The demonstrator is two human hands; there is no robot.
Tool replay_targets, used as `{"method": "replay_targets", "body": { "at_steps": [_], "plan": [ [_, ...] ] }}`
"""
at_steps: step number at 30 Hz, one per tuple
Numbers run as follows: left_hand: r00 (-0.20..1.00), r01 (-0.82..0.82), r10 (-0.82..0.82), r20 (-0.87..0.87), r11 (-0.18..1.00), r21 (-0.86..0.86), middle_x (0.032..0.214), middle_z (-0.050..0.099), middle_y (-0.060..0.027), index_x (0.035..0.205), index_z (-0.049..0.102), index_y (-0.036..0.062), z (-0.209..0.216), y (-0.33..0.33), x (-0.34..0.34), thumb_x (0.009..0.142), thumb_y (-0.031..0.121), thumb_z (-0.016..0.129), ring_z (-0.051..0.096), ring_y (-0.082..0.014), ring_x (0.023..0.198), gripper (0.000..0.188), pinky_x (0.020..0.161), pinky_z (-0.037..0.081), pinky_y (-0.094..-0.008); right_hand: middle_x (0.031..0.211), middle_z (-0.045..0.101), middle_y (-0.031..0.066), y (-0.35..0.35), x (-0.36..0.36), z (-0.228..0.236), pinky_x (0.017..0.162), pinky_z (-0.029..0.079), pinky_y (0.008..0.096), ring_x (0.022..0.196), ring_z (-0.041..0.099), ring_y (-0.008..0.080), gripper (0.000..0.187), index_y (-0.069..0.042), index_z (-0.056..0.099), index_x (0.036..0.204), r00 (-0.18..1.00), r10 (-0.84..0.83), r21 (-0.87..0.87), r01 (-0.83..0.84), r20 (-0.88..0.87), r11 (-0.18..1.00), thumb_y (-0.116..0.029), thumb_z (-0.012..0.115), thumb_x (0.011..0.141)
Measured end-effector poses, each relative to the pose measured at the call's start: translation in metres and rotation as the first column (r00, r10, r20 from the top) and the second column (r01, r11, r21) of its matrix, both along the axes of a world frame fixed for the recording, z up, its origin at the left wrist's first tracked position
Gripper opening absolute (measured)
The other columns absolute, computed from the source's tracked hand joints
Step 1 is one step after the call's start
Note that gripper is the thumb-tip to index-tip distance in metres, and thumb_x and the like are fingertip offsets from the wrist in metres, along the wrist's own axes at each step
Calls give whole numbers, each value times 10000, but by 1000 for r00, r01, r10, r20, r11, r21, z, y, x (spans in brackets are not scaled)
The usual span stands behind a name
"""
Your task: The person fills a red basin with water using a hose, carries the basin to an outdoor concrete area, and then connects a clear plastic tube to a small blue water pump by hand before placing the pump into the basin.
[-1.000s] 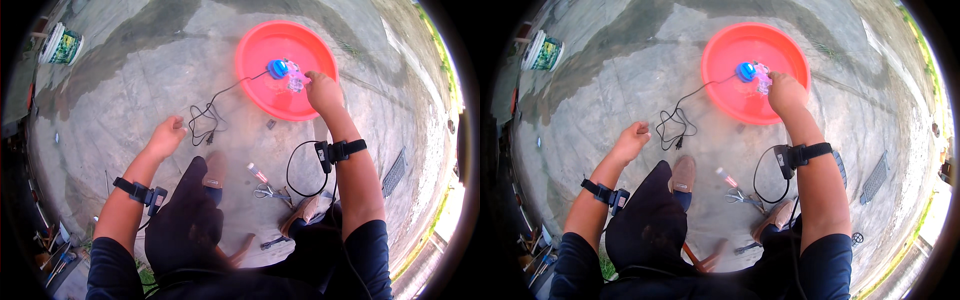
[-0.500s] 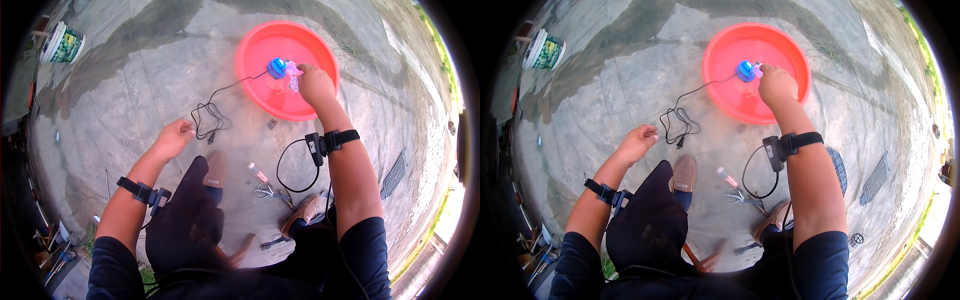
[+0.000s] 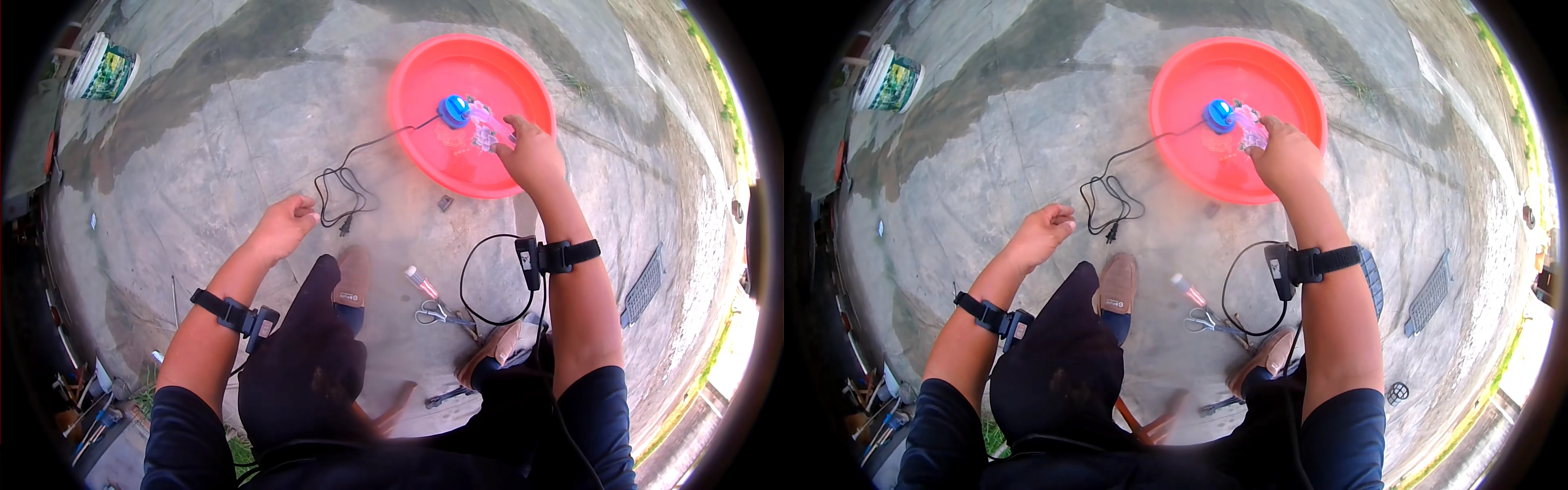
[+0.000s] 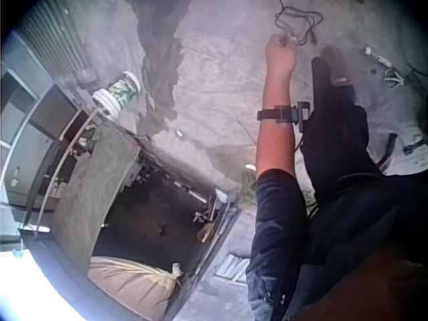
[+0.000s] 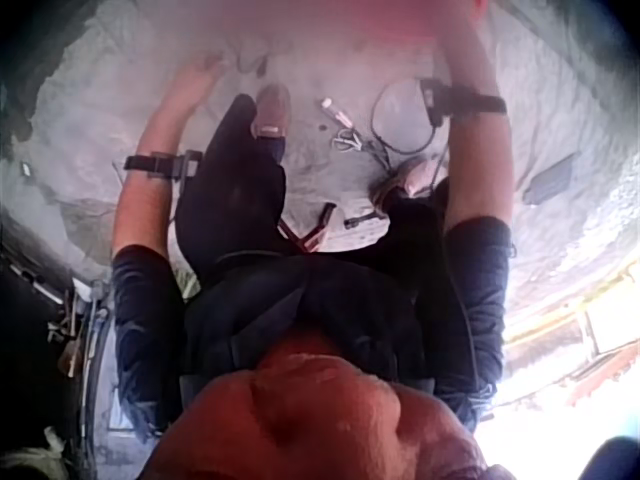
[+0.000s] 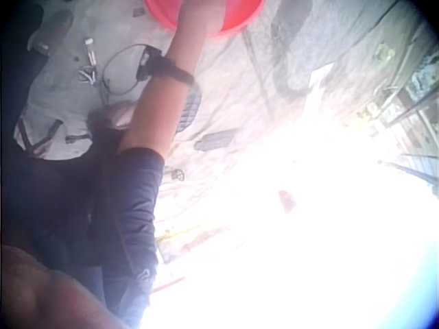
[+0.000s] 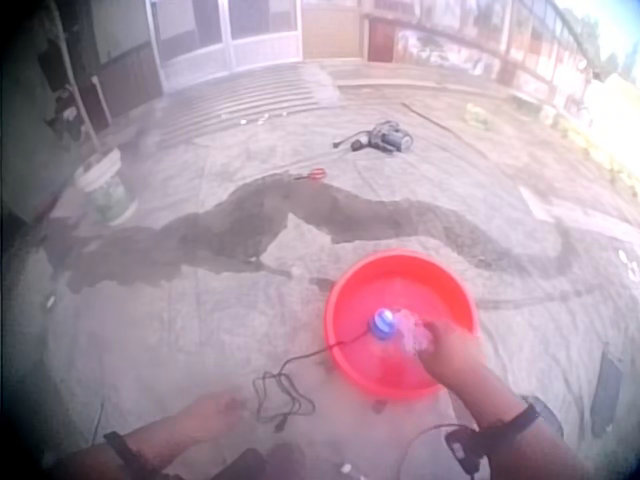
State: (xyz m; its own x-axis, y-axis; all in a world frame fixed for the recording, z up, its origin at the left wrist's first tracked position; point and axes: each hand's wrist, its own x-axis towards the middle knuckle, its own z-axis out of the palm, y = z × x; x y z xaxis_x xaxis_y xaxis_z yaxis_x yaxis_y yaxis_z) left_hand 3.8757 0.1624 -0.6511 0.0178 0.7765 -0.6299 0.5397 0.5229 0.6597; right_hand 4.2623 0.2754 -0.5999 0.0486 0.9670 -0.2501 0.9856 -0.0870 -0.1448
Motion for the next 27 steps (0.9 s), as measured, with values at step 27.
{"method": "replay_targets", "body": {
  "at_steps": [27],
  "plan": [
    [999,40,-40,25,999,-8,1179,650,-181,1252,578,-36,17,7,26,901,191,651,621,-244,1106,425,928,489,-337,1173,631,138,-23,18,-7,838,544,432,1029,649,319,583,-183,460,1421,982,178,49,-175,-65,983,-192,647,869]
  ]
}}
